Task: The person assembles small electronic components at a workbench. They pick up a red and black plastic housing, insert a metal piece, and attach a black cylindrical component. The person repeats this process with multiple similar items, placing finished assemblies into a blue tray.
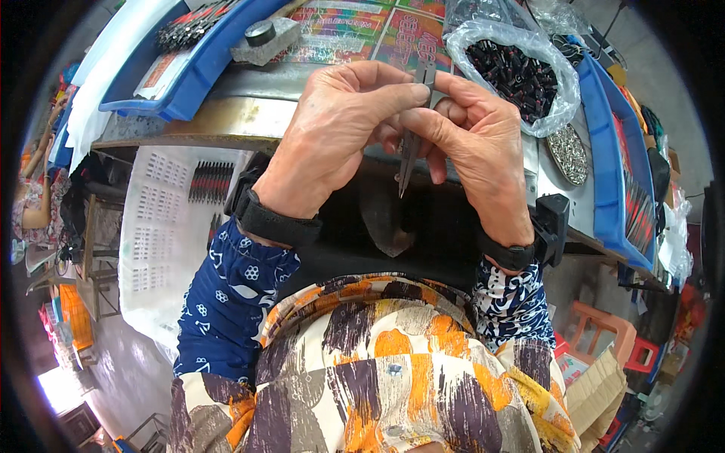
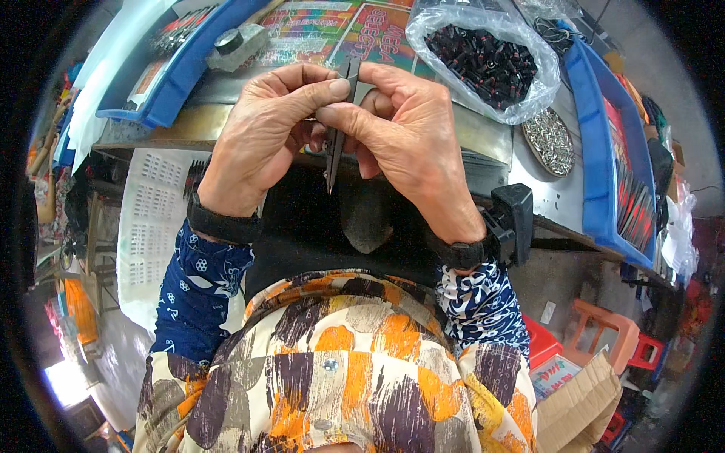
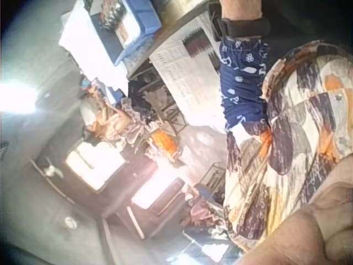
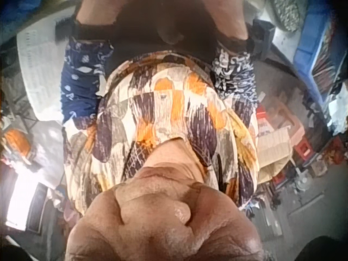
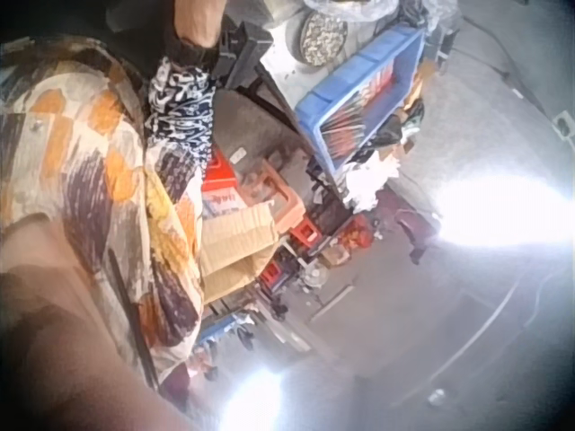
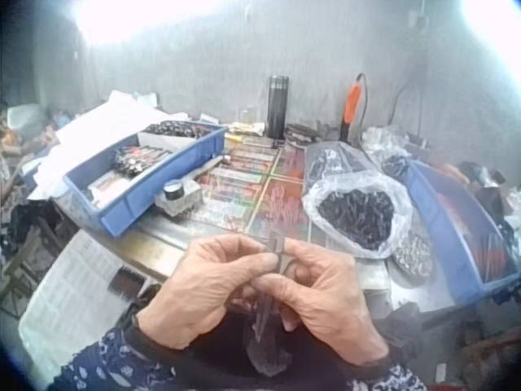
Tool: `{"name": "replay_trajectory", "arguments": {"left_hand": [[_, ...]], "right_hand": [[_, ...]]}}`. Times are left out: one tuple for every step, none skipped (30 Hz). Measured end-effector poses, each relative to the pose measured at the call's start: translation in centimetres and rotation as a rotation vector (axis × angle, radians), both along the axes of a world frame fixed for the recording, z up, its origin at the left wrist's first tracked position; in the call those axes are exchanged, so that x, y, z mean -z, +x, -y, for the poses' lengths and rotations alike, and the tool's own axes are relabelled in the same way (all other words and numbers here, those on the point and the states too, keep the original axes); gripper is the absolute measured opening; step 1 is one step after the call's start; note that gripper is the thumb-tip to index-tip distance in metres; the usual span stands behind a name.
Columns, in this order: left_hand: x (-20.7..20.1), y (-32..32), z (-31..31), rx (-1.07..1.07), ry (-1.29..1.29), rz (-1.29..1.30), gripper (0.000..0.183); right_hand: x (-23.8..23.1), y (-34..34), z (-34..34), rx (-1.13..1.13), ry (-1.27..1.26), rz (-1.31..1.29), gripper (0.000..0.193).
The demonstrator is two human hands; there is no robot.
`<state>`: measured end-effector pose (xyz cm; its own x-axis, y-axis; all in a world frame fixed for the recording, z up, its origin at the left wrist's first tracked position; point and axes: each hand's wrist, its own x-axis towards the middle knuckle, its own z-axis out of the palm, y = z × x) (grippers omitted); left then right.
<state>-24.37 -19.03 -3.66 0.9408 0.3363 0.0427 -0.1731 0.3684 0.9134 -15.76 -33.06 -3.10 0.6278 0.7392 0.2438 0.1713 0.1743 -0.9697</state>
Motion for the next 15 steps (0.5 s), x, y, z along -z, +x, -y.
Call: {"name": "replay_trajectory", "arguments": {"left_hand": [[0.1, -0.1, 0.2, -0.001, -0.004, -0.021, 0.018], [0.3, -0.1, 0.3, 0.008, 0.000, -0.033, 0.015], [0.4, -0.1, 0.4, 0.016, 0.001, -0.044, 0.013], [0.5, -0.2, 0.5, 0.025, 0.001, -0.055, 0.011], [0.6, -0.2, 0.6, 0.033, -0.001, -0.061, 0.011], [0.7, -0.2, 0.6, 0.041, -0.002, -0.065, 0.011], [0.8, -0.2, 0.6, 0.048, -0.002, -0.068, 0.012], [0.8, -0.2, 0.6, 0.049, -0.004, -0.073, 0.012], [0.9, -0.2, 0.7, 0.050, -0.006, -0.079, 0.012], [1.0, -0.2, 0.7, 0.050, -0.012, -0.085, 0.012], [1.0, -0.2, 0.7, 0.055, -0.007, -0.089, 0.013], [1.1, -0.2, 0.7, 0.058, -0.005, -0.092, 0.013], [1.1, -0.2, 0.7, 0.061, -0.004, -0.095, 0.013], [1.2, -0.2, 0.8, 0.068, -0.001, -0.093, 0.013], [1.2, -0.2, 0.8, 0.075, 0.003, -0.090, 0.013]], "right_hand": [[0.0, -0.2, 0.2, 0.001, -0.013, -0.020, 0.029], [0.0, -0.3, 0.4, -0.002, -0.021, -0.013, 0.028], [0.1, -0.4, 0.5, -0.005, -0.030, -0.006, 0.026], [0.1, -0.5, 0.7, -0.005, -0.040, -0.004, 0.025], [0.1, -0.6, 0.8, -0.008, -0.046, -0.011, 0.025], [0.2, -0.7, 0.8, -0.008, -0.054, -0.023, 0.025], [0.3, -0.7, 0.9, -0.008, -0.063, -0.034, 0.025], [0.3, -0.7, 1.0, -0.008, -0.062, -0.038, 0.025], [0.4, -0.7, 1.0, -0.008, -0.063, -0.044, 0.025], [0.4, -0.8, 1.1, -0.007, -0.064, -0.051, 0.025], [0.4, -0.7, 1.1, -0.012, -0.065, -0.052, 0.025], [0.4, -0.7, 1.2, -0.017, -0.066, -0.052, 0.025], [0.5, -0.7, 1.2, -0.021, -0.067, -0.053, 0.025], [0.5, -0.7, 1.3, -0.027, -0.068, -0.059, 0.025], [0.5, -0.7, 1.4, -0.033, -0.068, -0.065, 0.024]]}}
